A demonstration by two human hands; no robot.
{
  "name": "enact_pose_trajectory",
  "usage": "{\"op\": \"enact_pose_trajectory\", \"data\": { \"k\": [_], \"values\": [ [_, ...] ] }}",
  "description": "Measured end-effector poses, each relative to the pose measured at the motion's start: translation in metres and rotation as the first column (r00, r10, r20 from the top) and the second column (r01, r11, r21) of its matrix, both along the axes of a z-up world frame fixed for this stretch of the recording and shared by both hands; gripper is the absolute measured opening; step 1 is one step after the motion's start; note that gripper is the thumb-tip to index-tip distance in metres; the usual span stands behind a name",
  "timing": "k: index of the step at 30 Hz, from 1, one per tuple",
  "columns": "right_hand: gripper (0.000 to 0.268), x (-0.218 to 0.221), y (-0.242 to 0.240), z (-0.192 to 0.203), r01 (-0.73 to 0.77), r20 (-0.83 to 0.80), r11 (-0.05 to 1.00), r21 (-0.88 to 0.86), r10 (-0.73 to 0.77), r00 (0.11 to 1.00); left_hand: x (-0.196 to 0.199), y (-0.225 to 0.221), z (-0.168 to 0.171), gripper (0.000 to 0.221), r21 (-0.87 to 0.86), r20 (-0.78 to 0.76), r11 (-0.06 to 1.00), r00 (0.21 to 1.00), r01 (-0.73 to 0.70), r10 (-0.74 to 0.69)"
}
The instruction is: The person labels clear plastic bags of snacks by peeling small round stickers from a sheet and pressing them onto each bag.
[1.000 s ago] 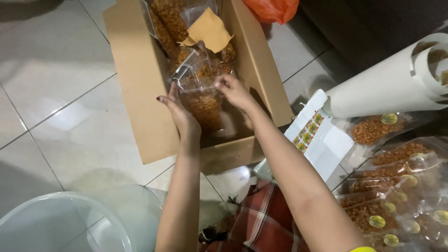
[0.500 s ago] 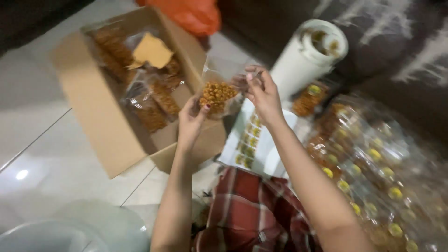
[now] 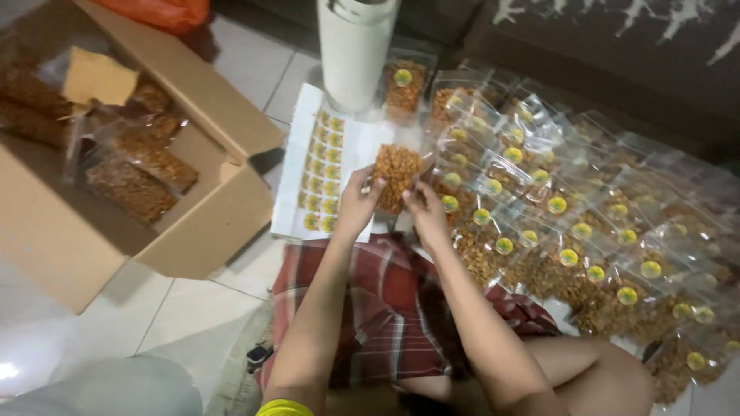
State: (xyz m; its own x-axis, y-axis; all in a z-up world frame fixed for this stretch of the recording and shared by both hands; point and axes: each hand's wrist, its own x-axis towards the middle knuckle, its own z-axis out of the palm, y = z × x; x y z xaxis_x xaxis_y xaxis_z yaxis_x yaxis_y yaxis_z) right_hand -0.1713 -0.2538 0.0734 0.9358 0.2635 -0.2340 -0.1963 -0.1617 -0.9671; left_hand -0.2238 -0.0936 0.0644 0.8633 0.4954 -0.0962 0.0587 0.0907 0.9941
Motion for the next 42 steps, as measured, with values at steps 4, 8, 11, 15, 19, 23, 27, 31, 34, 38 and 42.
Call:
{"op": "enact_pose_trajectory", "data": {
  "k": [4, 8, 11, 15, 19, 23, 27, 31, 34, 38, 42],
  "values": [
    [0.080, -0.017, -0.012, 0.025, -0.118, -0.044, 0.979, -0.169, 0.112, 0.993, 0.000, -0.011, -0.026, 0.050, 0.111, -0.125, 0.991, 0.990, 0.079, -0.065],
    [0.091, -0.017, -0.008, 0.004, -0.141, -0.024, 0.980, -0.137, 0.139, 0.990, 0.010, -0.006, -0.057, 0.049, 0.166, -0.271, 0.978, 0.960, 0.123, -0.075],
    [0.094, -0.022, 0.004, 0.011, -0.182, -0.047, 0.919, -0.348, 0.177, 0.983, 0.007, -0.007, -0.052, 0.054, 0.229, -0.352, 0.960, 0.933, 0.164, -0.075],
    [0.097, -0.030, 0.017, -0.008, -0.133, 0.038, 0.932, -0.338, 0.155, 0.987, 0.007, 0.001, -0.055, 0.061, 0.381, -0.423, 0.900, 0.905, 0.213, -0.035],
    [0.096, -0.038, 0.026, -0.027, -0.099, 0.136, 0.891, -0.444, 0.177, 0.975, 0.013, 0.010, -0.097, 0.070, 0.478, -0.462, 0.842, 0.887, 0.249, 0.000],
    [0.091, -0.043, 0.019, -0.061, -0.079, 0.260, 0.899, -0.431, 0.208, 0.943, 0.013, 0.014, -0.106, 0.078, 0.472, -0.527, 0.827, 0.850, 0.306, -0.014],
    [0.092, -0.044, 0.017, -0.066, -0.070, 0.240, 0.906, -0.417, 0.184, 0.953, 0.008, 0.013, -0.071, 0.077, 0.452, -0.511, 0.840, 0.859, 0.301, -0.033],
    [0.083, -0.049, 0.011, -0.045, -0.040, 0.338, 0.928, -0.372, 0.175, 0.925, -0.007, 0.010, 0.013, 0.059, 0.608, -0.330, 0.789, 0.933, 0.092, 0.145],
    [0.073, -0.057, 0.011, -0.015, -0.057, 0.333, 0.940, -0.337, 0.175, 0.927, -0.018, 0.022, 0.047, 0.039, 0.878, -0.062, 0.457, 0.915, -0.140, 0.400],
    [0.061, -0.062, 0.009, 0.001, -0.060, 0.383, 0.967, -0.249, 0.155, 0.911, -0.035, 0.050, 0.050, 0.048, 0.914, -0.141, 0.387, 0.798, -0.122, 0.586],
    [0.057, -0.061, 0.012, 0.006, -0.089, 0.379, 0.981, -0.171, 0.149, 0.913, -0.033, 0.063, 0.044, 0.067, 0.839, -0.346, 0.540, 0.706, -0.062, 0.618]
  ]
}}
